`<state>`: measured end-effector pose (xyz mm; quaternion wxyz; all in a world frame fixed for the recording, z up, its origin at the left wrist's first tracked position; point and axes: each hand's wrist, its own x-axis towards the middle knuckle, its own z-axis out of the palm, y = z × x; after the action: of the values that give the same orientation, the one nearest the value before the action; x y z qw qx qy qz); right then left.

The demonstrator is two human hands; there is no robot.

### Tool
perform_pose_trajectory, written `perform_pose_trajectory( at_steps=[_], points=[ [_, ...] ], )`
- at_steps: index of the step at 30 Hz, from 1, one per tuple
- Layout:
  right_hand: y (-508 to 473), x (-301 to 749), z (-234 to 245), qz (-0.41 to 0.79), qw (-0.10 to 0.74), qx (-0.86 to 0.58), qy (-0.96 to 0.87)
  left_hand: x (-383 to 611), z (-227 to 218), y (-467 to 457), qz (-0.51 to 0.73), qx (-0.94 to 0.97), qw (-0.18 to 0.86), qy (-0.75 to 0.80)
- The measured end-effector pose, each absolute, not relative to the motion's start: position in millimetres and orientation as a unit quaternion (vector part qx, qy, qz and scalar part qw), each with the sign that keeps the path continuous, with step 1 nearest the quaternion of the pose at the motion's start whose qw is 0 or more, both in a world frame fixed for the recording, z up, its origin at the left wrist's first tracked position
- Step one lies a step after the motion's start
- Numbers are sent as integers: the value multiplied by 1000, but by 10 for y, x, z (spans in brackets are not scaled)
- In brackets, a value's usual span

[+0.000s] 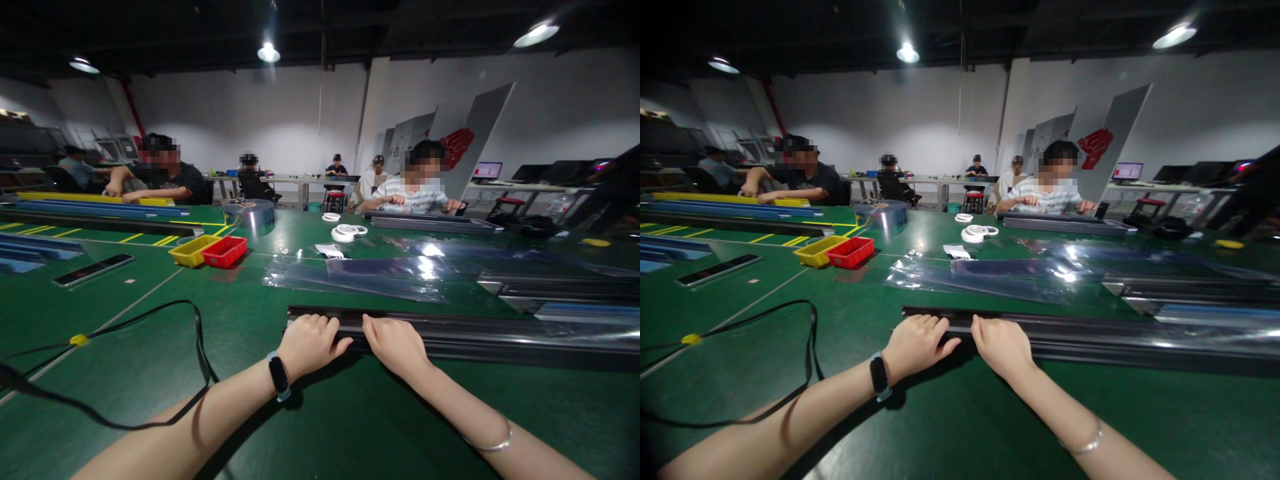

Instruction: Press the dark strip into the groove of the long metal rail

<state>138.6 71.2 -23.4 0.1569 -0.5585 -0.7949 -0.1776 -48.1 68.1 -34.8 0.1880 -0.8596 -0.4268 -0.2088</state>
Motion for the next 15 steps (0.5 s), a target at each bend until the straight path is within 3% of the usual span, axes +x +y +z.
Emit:
perform_pose_trajectory(
  at_steps=[15],
  points=[
    [657,1276,-222,-201,157,-505,-825,-430,-262,610,-243,-872,231,-357]
  ],
)
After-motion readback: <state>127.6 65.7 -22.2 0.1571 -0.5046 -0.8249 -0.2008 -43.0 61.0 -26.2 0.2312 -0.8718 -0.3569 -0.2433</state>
